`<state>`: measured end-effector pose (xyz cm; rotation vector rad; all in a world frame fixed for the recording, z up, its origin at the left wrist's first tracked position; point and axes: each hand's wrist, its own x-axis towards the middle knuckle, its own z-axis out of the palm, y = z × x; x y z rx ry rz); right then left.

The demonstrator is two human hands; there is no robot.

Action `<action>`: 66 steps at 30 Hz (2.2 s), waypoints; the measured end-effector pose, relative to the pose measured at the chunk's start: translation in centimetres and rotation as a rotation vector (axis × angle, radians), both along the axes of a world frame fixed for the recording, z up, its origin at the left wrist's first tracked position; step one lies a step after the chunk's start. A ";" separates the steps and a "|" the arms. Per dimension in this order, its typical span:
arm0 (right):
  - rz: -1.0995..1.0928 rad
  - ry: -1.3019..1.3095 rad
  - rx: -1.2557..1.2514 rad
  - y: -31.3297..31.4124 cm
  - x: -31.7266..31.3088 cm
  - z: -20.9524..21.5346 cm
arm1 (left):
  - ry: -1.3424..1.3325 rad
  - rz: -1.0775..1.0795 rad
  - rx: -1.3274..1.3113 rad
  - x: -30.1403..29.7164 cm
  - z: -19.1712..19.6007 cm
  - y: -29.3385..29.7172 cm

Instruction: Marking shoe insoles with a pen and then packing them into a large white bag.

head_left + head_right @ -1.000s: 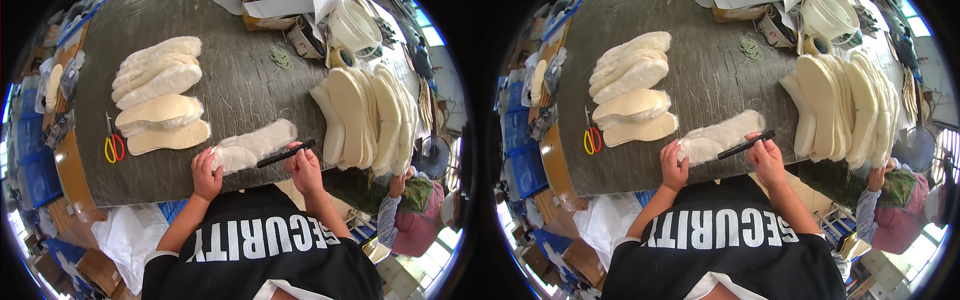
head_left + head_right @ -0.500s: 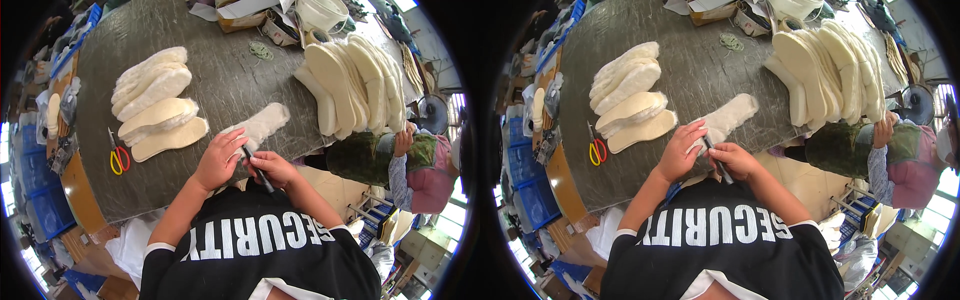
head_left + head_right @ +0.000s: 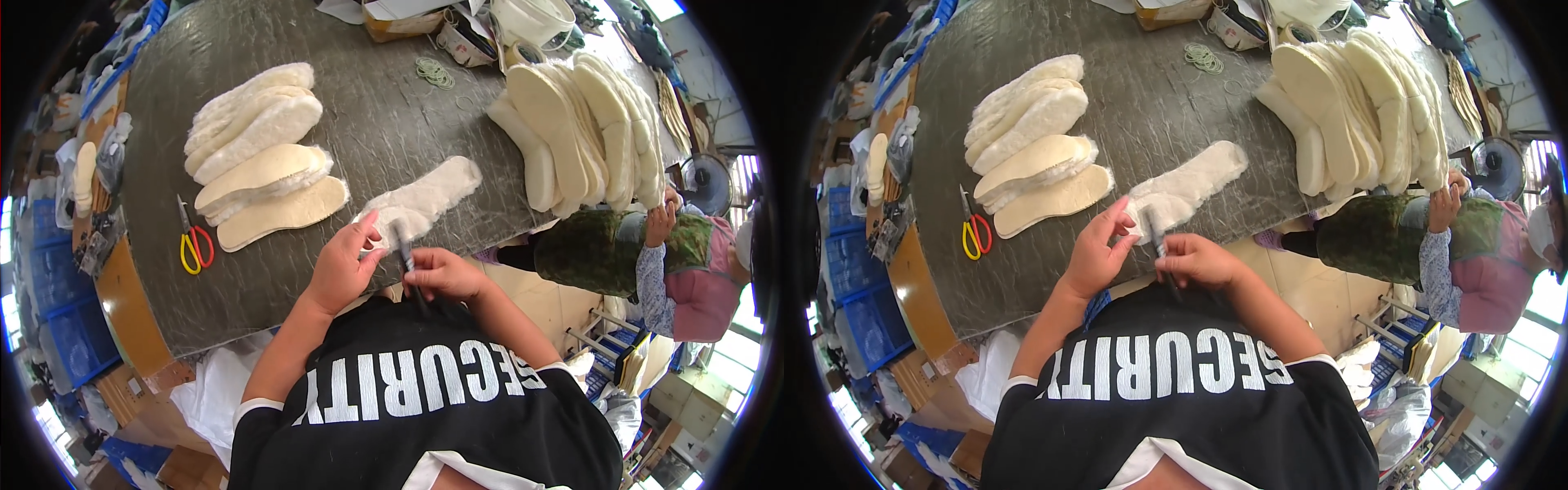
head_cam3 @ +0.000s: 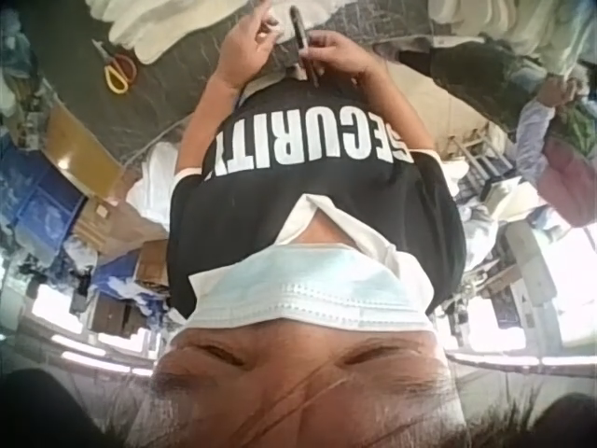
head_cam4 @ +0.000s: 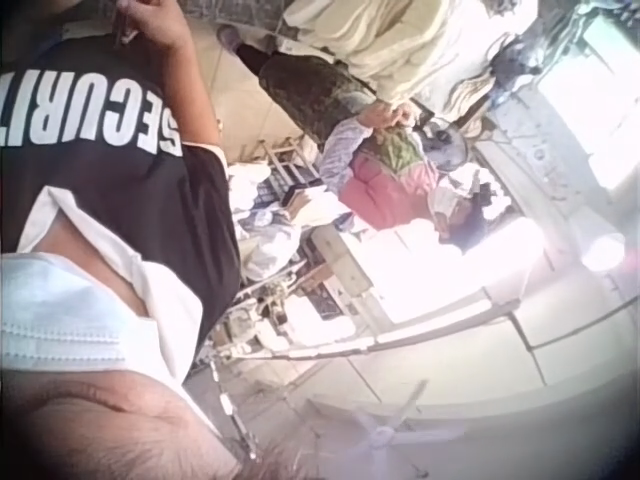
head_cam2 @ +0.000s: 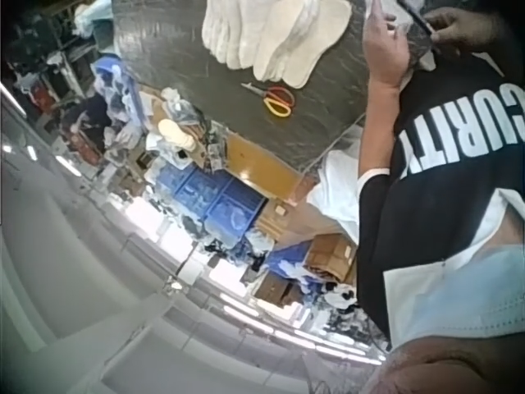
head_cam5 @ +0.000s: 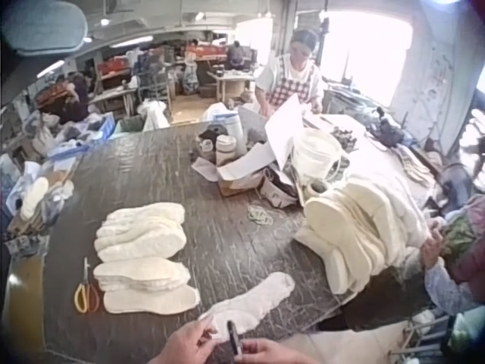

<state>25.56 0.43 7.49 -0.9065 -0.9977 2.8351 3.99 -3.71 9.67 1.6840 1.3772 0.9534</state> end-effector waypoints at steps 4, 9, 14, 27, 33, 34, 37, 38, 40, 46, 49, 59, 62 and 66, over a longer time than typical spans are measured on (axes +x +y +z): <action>-0.486 0.047 0.095 -0.1 -1.6 0.7 | -0.080 -0.012 -0.123 0.8 -0.4 -1.1; -0.590 -0.006 0.181 -1.7 -0.7 0.1 | 0.094 -0.098 -0.012 2.1 -0.9 -3.0; -0.414 -0.159 0.368 -2.5 0.4 0.6 | 0.158 -0.247 -0.225 1.2 -0.1 -3.5; -1.162 -0.029 0.546 1.1 3.9 2.5 | 0.053 -0.130 -0.356 -5.2 -1.4 -4.2; -0.817 -0.226 0.919 3.9 -1.4 -0.9 | 0.377 -0.209 0.221 1.3 -3.5 1.3; -0.753 -0.219 0.917 4.3 -1.8 -1.3 | 0.377 -0.209 0.220 1.8 -4.4 1.8; -0.656 -0.256 1.049 5.7 -1.3 -5.5 | 0.509 -0.100 0.227 2.4 -7.1 2.6; -0.658 -0.260 1.039 5.8 -1.1 -6.3 | 0.509 -0.105 0.218 2.1 -7.5 2.4; -0.750 -0.263 0.988 5.7 -0.4 -7.7 | 0.540 -0.052 0.178 1.5 -8.2 2.0; -0.686 -0.293 1.140 5.6 -0.6 -7.3 | 0.582 -0.058 0.184 1.1 -8.7 1.9; -0.519 -0.232 1.324 5.7 -1.7 -6.9 | 0.557 -0.065 0.173 1.2 -8.6 1.9; -0.622 -0.307 1.422 5.9 -3.0 -7.6 | 0.546 -0.032 0.161 0.9 -8.5 1.9; -0.591 -0.328 1.370 6.3 -3.3 -7.0 | 0.568 -0.036 0.171 0.9 -8.3 2.3; -0.593 -0.333 1.432 5.6 -3.4 -7.8 | 0.554 -0.028 0.181 1.0 -8.6 1.8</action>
